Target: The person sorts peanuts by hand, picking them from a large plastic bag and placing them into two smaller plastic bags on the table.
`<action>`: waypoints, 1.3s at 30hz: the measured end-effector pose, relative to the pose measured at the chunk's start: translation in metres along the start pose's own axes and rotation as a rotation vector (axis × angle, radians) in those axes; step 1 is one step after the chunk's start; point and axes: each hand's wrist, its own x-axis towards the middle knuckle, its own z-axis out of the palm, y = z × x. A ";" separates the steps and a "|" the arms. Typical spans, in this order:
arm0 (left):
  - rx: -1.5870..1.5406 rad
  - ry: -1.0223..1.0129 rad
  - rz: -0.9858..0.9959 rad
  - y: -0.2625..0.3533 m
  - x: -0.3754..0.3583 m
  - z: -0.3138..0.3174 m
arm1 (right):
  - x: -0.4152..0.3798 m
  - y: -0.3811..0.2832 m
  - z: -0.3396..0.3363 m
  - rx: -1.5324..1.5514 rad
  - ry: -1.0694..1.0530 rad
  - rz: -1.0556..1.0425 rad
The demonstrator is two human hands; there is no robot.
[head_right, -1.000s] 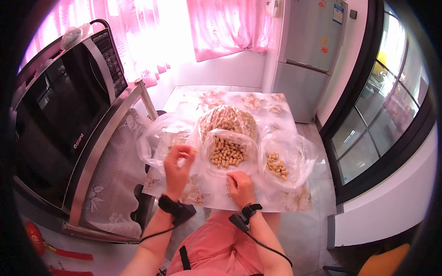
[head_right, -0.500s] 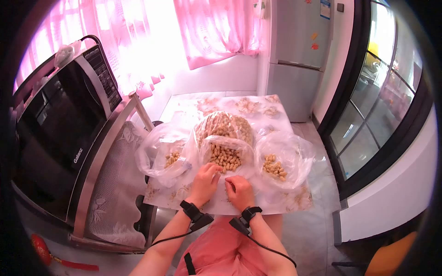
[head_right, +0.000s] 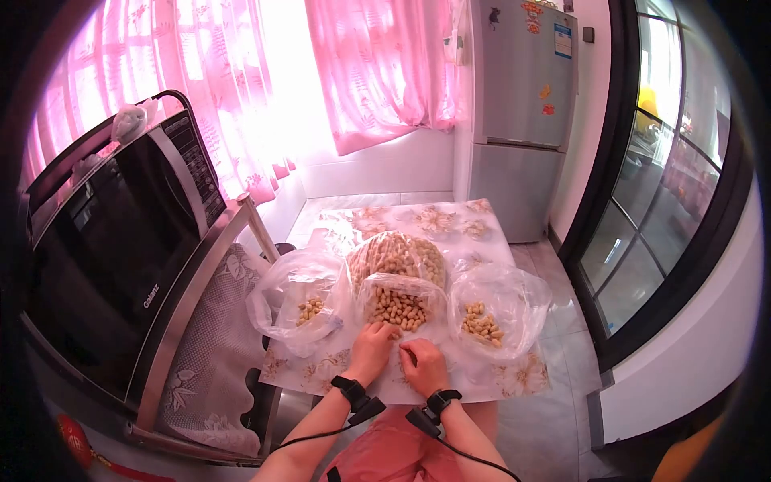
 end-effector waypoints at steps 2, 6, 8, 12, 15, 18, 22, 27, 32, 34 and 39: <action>-0.127 0.018 -0.007 -0.004 -0.003 0.000 | 0.000 0.001 0.000 -0.003 -0.006 -0.002; -0.340 0.057 -0.159 0.001 -0.013 -0.001 | 0.000 0.003 0.001 -0.013 -0.009 -0.015; -0.523 0.121 -0.280 0.007 -0.018 -0.004 | -0.002 0.005 0.002 0.020 -0.010 0.024; -0.623 0.091 -0.422 0.011 -0.032 0.005 | -0.002 0.006 0.002 0.008 -0.012 -0.004; -0.642 0.103 -0.419 0.017 -0.034 0.005 | -0.001 -0.003 -0.004 0.021 -0.047 -0.019; -0.592 0.119 -0.433 0.016 -0.033 0.005 | 0.002 -0.011 -0.007 0.011 -0.117 -0.091; -0.579 0.123 -0.398 0.019 -0.034 0.001 | -0.003 -0.003 -0.003 0.052 -0.112 -0.026; -0.583 0.129 -0.332 0.023 -0.035 -0.001 | -0.003 -0.004 -0.002 0.047 -0.092 0.044; -0.636 0.095 -0.329 0.025 -0.036 -0.003 | -0.003 -0.004 -0.002 0.021 -0.077 0.050; -0.623 0.097 -0.329 0.025 -0.036 -0.003 | -0.003 -0.003 -0.002 0.023 -0.083 0.049; -0.574 0.095 -0.323 0.024 -0.036 -0.004 | -0.002 -0.005 -0.004 0.027 -0.097 0.035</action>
